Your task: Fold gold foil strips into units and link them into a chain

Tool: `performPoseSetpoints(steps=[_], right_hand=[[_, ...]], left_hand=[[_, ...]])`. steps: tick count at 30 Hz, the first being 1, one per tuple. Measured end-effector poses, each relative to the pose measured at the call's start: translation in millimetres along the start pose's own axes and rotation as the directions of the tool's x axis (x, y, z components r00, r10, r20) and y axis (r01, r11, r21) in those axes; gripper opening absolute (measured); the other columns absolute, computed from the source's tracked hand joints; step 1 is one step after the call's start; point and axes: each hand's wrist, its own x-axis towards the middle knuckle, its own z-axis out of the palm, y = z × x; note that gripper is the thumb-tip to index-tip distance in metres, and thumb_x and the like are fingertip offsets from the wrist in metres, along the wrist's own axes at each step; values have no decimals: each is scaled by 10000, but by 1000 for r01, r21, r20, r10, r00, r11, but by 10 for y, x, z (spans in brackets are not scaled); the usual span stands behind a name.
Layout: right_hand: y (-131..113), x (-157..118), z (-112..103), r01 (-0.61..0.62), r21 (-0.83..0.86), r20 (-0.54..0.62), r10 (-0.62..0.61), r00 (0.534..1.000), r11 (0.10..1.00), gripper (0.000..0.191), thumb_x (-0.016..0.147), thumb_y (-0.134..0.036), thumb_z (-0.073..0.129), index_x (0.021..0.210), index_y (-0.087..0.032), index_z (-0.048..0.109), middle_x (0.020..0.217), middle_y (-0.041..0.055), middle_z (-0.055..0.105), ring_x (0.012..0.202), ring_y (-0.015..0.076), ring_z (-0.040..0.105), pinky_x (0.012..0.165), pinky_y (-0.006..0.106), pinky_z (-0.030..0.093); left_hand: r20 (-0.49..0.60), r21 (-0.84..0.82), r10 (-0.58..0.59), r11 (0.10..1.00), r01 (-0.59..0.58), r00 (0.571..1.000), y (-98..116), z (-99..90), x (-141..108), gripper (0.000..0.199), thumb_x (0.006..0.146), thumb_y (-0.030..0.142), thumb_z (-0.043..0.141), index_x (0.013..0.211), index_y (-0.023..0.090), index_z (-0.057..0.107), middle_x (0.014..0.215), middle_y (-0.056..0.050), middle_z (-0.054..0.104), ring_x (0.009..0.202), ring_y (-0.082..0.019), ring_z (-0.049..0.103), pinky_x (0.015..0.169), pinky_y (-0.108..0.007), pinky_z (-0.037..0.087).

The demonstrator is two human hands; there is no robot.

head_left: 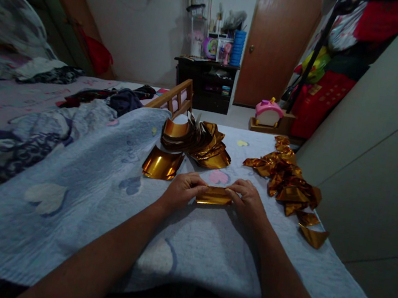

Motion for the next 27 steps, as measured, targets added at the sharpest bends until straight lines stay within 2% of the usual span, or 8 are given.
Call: performPoseSetpoints(steps=[5,10,12,13,16,19,23,27], right_hand=[[24,16,-44,-23,86,-27,25,999,996,255,948,-272,542,849,-231,774,841,77,676,845,234,596,802,373,431],[-7,19,-122,-84,217,-140,117,983,972,287,935,-364,543,764,-220,722,791,60,663,807,225,614,769,356,450],[-51,14,-120,-122,310,-152,175,973,943,283,932,-401,547,792,-216,709,821,54,677,823,218,625,785,351,464],[-76,11,-108,-148,374,-150,217,965,915,264,929,-415,551,870,-215,714,878,56,695,863,219,636,810,352,474],[-142,6,-39,-239,581,-9,299,954,778,326,909,-465,581,1108,-220,663,1015,58,718,912,215,658,808,344,508],[-179,10,21,-263,674,95,272,958,691,352,839,-434,669,1113,-214,643,1037,62,720,941,221,670,840,358,525],[-198,20,42,-272,709,135,254,958,651,246,814,-360,675,1008,-210,656,990,51,719,932,213,677,867,369,526],[-173,24,54,-269,756,114,285,952,596,328,808,-395,685,1080,-234,597,973,37,698,898,204,660,806,351,529]], left_hand=[[-26,-64,-60,996,58,998,38,-7,9,192,811,334,682,765,178,782,740,-35,653,732,-176,611,693,-291,445],[-78,-235,-173,960,151,982,33,0,14,181,765,348,708,736,175,756,716,-38,668,703,-174,599,669,-286,444],[-70,-315,-227,929,194,971,24,19,16,190,754,356,713,749,168,744,700,-30,662,680,-163,585,660,-280,438],[-61,-346,-248,914,212,967,22,32,17,194,749,358,718,755,165,738,697,-25,657,673,-156,578,659,-275,435],[-28,-411,-278,879,243,960,30,74,13,207,737,363,737,776,160,722,726,-14,654,689,-142,575,679,-261,437],[4,-461,-285,850,255,959,51,106,4,231,727,375,756,784,160,691,752,-7,645,705,-134,574,689,-252,444],[84,-487,-283,825,287,955,69,119,-10,266,705,378,781,774,163,639,712,17,597,645,-106,529,623,-229,414],[129,-490,-282,815,308,951,72,113,-18,283,708,383,779,781,163,616,687,26,575,591,-88,494,575,-218,396]])
